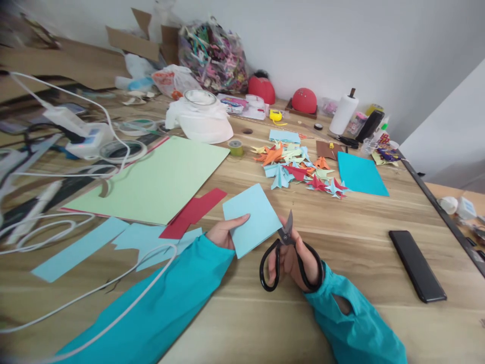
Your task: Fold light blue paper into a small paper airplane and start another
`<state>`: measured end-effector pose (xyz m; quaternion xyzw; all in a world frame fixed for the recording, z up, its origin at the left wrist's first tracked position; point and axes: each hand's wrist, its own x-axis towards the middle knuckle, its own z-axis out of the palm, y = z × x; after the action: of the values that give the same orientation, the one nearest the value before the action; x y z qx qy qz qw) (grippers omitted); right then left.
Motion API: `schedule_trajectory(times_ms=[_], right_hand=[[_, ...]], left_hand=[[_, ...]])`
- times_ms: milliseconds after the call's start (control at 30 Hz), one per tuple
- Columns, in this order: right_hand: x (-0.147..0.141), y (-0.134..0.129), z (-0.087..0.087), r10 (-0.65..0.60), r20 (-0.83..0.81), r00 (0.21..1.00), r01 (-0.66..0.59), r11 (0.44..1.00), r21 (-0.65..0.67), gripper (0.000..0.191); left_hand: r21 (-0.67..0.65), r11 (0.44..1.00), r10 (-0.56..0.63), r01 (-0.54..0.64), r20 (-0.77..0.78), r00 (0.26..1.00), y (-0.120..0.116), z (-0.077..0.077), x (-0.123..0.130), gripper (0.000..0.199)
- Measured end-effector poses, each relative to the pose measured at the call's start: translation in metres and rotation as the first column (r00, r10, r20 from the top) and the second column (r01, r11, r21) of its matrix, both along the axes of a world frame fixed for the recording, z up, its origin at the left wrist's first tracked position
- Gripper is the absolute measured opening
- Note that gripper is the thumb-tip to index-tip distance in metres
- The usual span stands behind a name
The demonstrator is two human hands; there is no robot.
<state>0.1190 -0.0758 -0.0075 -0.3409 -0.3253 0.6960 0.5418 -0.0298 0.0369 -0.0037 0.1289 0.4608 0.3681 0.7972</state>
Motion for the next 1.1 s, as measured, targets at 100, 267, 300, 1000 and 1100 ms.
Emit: schedule_trajectory(times_ms=[100, 267, 300, 1000, 1100], right_hand=[[-0.001, -0.001, -0.003, -0.013, -0.010, 1.000, 0.013, 1.000, 0.008, 0.079], [-0.001, -0.002, -0.007, -0.019, 0.024, 1.000, 0.019, 1.000, 0.005, 0.081], [-0.001, -0.002, -0.007, -0.019, 0.028, 0.999, 0.019, 1.000, 0.006, 0.081], [0.001, 0.000, -0.005, 0.058, -0.089, 0.994, -0.056, 0.998, 0.016, 0.077], [0.001, 0.000, -0.003, 0.065, -0.098, 0.993, -0.066, 0.998, -0.004, 0.078]], left_hand=[[-0.001, 1.000, 0.029, -0.029, 0.021, 0.999, -0.003, -0.002, 0.003, 0.030], [-0.013, 1.000, 0.016, -0.015, 0.050, 0.999, -0.004, -0.002, 0.004, 0.022], [-0.007, 1.000, 0.010, -0.010, 0.042, 0.999, -0.004, -0.002, 0.004, 0.021], [0.364, 0.931, -0.009, 0.022, -0.039, 0.999, 0.000, -0.021, 0.002, 0.061], [0.388, 0.922, 0.036, -0.002, -0.080, 0.996, 0.001, -0.021, 0.002, 0.059]])
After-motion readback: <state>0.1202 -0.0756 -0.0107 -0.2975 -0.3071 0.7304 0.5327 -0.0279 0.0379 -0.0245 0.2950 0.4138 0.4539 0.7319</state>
